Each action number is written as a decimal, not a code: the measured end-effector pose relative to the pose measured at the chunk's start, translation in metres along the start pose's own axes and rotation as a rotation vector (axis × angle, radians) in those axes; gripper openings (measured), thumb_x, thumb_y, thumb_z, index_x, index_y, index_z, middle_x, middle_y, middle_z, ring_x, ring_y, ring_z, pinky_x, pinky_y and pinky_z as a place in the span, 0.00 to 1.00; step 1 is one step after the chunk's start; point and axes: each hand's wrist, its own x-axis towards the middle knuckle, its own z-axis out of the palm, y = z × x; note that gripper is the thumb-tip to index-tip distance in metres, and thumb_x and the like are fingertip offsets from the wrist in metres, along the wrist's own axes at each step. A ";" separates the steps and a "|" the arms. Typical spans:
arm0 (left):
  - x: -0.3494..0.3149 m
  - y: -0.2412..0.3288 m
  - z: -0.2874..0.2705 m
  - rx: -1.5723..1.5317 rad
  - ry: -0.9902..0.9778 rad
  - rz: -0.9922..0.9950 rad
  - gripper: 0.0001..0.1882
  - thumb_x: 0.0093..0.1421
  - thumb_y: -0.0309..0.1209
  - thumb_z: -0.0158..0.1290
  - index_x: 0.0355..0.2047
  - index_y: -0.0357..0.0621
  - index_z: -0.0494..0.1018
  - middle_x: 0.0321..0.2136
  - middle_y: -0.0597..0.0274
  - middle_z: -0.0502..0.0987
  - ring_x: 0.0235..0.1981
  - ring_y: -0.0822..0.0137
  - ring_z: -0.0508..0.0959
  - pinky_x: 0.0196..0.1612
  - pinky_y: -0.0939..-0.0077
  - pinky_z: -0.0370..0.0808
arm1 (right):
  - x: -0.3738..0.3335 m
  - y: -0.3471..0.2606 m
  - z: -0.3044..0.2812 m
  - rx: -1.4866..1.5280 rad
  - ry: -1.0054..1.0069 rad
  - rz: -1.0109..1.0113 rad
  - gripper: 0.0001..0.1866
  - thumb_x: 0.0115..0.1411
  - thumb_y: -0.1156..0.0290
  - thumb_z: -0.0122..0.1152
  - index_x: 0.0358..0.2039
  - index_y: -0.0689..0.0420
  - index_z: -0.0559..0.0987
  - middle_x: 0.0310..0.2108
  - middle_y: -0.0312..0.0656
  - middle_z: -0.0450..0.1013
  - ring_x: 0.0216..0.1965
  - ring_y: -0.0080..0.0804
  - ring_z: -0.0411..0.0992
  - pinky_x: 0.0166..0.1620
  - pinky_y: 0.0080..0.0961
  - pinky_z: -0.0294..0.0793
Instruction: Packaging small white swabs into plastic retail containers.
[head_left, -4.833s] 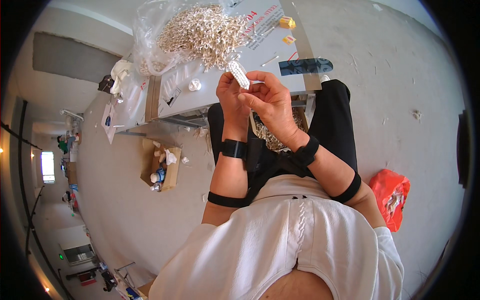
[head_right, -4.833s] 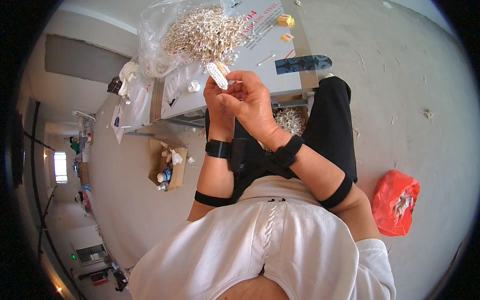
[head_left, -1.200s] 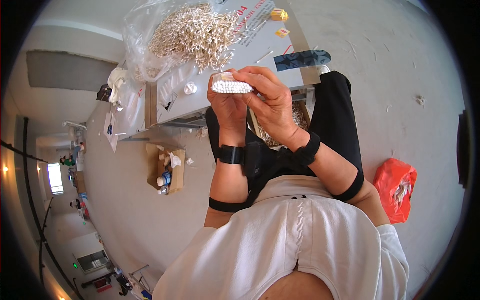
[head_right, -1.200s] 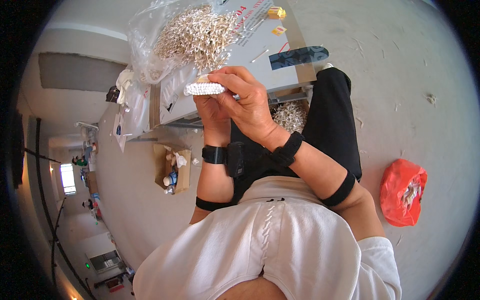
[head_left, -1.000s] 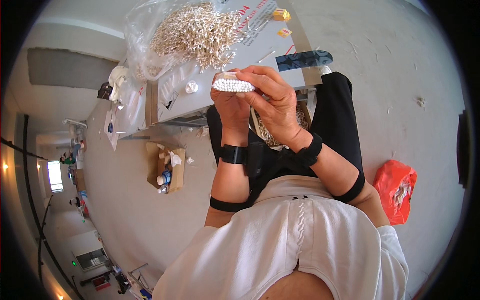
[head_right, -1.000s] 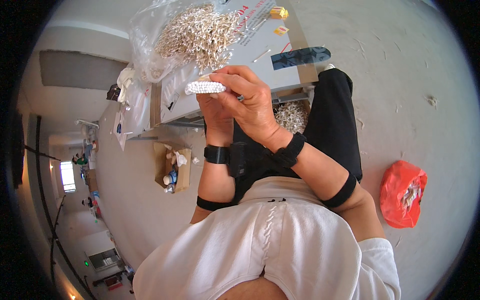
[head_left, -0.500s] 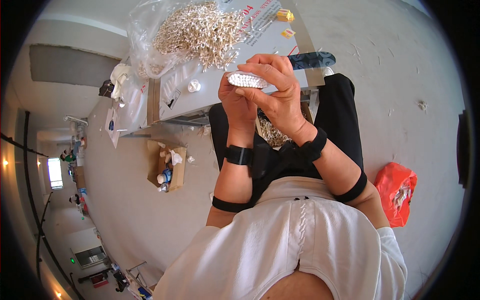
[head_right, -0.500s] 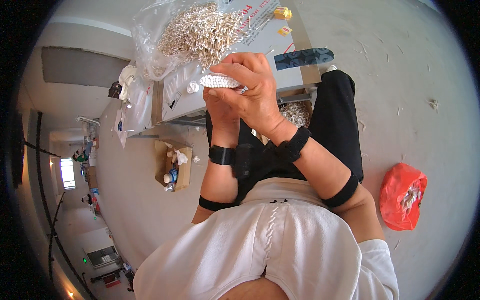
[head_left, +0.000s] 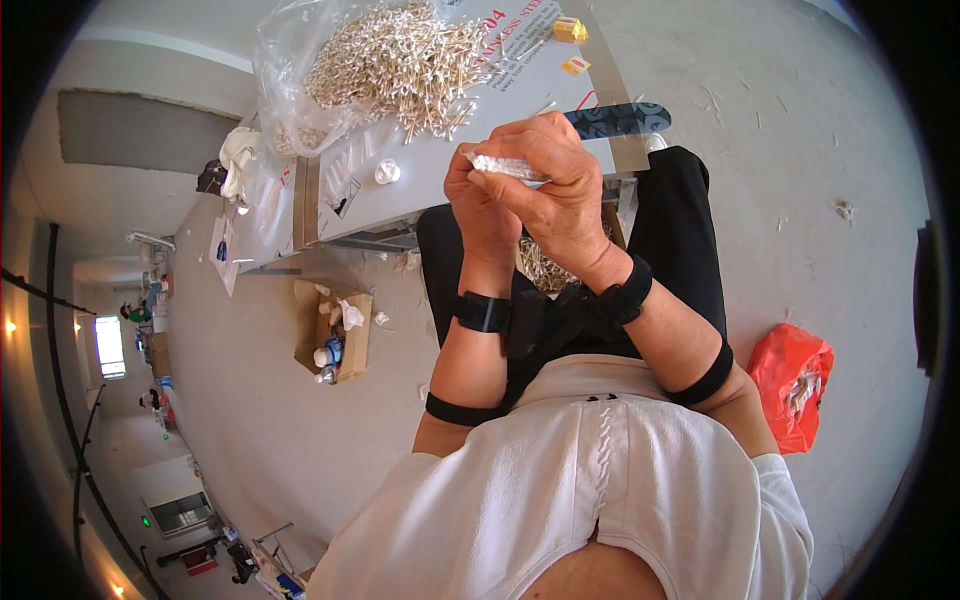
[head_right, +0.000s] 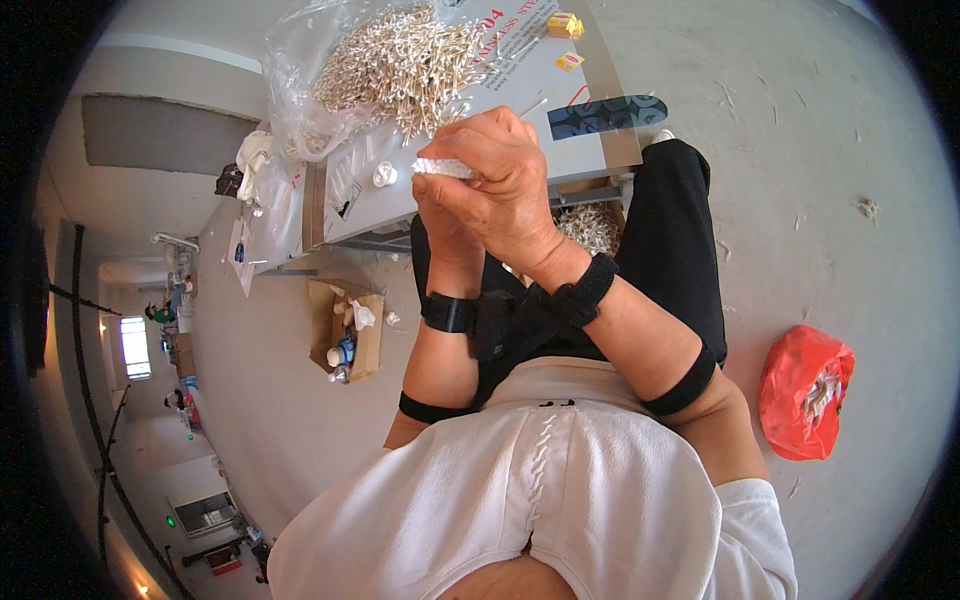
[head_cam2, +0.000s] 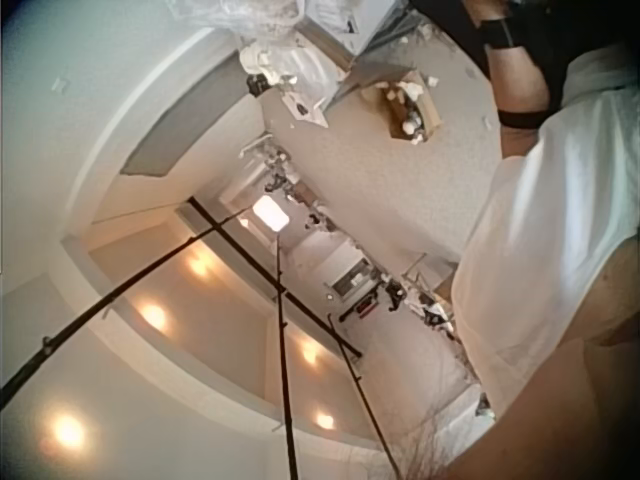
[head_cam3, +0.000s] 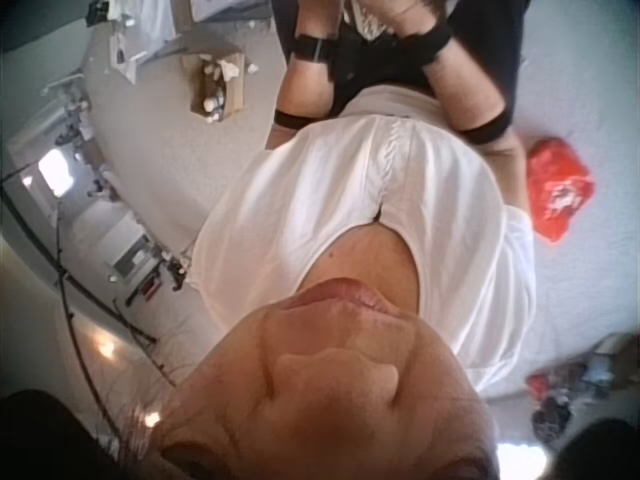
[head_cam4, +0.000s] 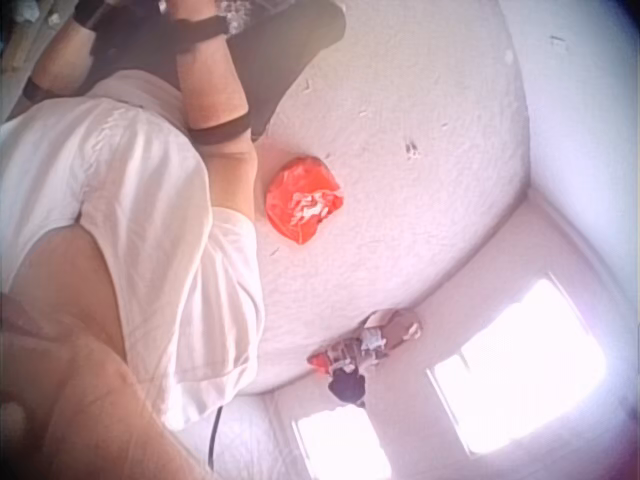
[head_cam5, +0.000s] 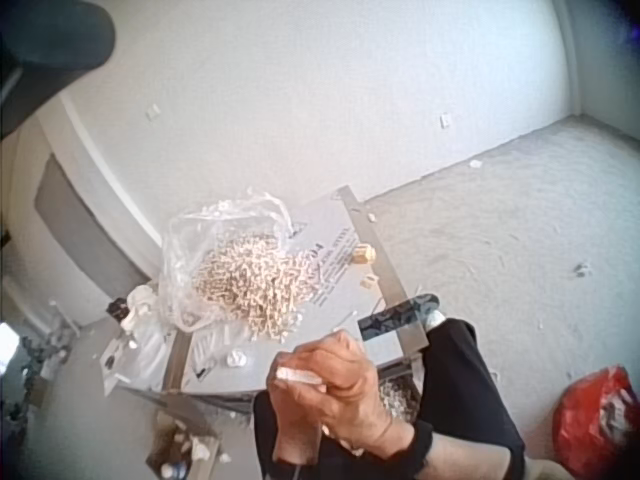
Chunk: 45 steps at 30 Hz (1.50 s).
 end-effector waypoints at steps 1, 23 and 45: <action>0.000 0.000 -0.001 0.004 -0.008 0.010 0.04 0.59 0.30 0.51 0.29 0.45 0.68 0.30 0.70 0.73 0.31 0.77 0.73 0.35 0.80 0.73 | 0.000 -0.001 0.001 0.019 -0.007 0.021 0.12 0.44 0.72 0.68 0.32 0.55 0.81 0.30 0.36 0.74 0.35 0.29 0.65 0.42 0.24 0.63; 0.001 0.022 0.012 -0.196 0.072 -0.093 0.06 0.57 0.29 0.52 0.31 0.42 0.67 0.31 0.63 0.73 0.31 0.73 0.75 0.35 0.80 0.74 | -0.005 0.002 0.002 0.303 -0.062 0.122 0.21 0.44 0.76 0.68 0.42 0.55 0.79 0.41 0.38 0.74 0.43 0.29 0.68 0.49 0.24 0.67; 0.002 0.031 -0.001 0.482 0.047 0.179 0.10 0.58 0.34 0.52 0.33 0.41 0.67 0.32 0.63 0.72 0.34 0.72 0.74 0.37 0.78 0.74 | -0.008 -0.006 0.002 0.414 -0.049 0.224 0.18 0.46 0.75 0.67 0.40 0.54 0.80 0.41 0.39 0.72 0.41 0.25 0.68 0.42 0.21 0.70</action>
